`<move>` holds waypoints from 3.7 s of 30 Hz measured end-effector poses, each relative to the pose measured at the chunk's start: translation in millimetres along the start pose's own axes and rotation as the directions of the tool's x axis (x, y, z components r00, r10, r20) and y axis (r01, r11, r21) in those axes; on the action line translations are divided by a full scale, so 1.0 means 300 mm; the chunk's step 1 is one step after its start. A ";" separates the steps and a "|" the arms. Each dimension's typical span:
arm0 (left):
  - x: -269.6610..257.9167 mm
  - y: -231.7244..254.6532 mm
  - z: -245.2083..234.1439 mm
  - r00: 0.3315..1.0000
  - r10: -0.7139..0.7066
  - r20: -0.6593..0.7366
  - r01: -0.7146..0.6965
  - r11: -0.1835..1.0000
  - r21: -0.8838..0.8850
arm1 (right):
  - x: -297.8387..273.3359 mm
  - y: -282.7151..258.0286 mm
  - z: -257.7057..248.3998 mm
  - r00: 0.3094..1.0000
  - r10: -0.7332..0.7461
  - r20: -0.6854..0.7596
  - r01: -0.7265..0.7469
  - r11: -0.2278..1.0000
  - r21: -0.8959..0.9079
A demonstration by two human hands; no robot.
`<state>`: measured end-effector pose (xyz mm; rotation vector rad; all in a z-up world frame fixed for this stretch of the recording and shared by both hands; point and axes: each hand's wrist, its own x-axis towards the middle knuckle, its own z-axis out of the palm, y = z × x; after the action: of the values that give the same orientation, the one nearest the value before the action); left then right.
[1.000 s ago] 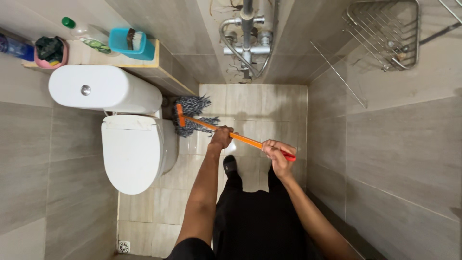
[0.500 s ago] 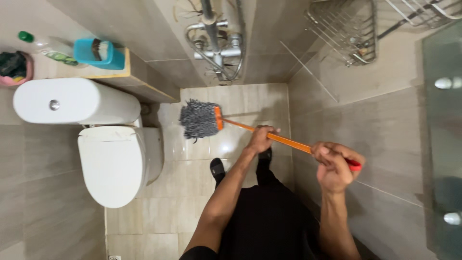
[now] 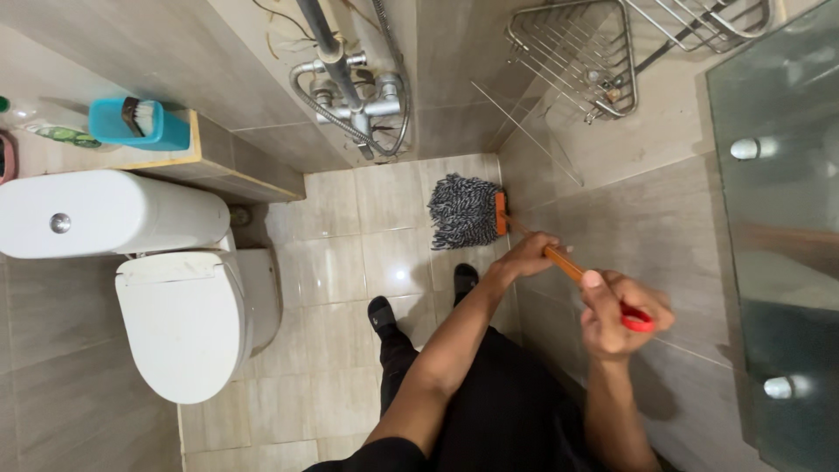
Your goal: The person mops the bathroom floor with a mop, moving it across the tiles and around the base of a toilet, then reaches into the space behind the toilet.
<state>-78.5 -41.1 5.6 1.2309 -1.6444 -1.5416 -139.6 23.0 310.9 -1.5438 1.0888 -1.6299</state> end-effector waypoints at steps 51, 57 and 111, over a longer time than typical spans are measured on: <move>-0.465 -0.133 -0.061 0.930 0.022 -0.366 0.059 0.977 0.207 | -0.212 -0.108 -0.042 0.956 0.120 0.269 -0.210 0.919 0.335; -0.169 -0.045 0.233 0.966 0.062 -0.252 -0.063 0.998 0.003 | -0.115 -0.186 -0.174 0.974 0.101 0.202 -0.105 0.994 0.010; -0.440 -0.205 0.082 0.989 -0.010 -0.148 0.033 0.988 0.152 | -0.334 -0.138 -0.101 0.990 0.129 0.053 -0.139 0.943 0.302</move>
<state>-30.1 92.8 -34.1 1.4125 -1.6838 -1.3217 -154.7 134.2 302.1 -1.2623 0.8576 -1.5885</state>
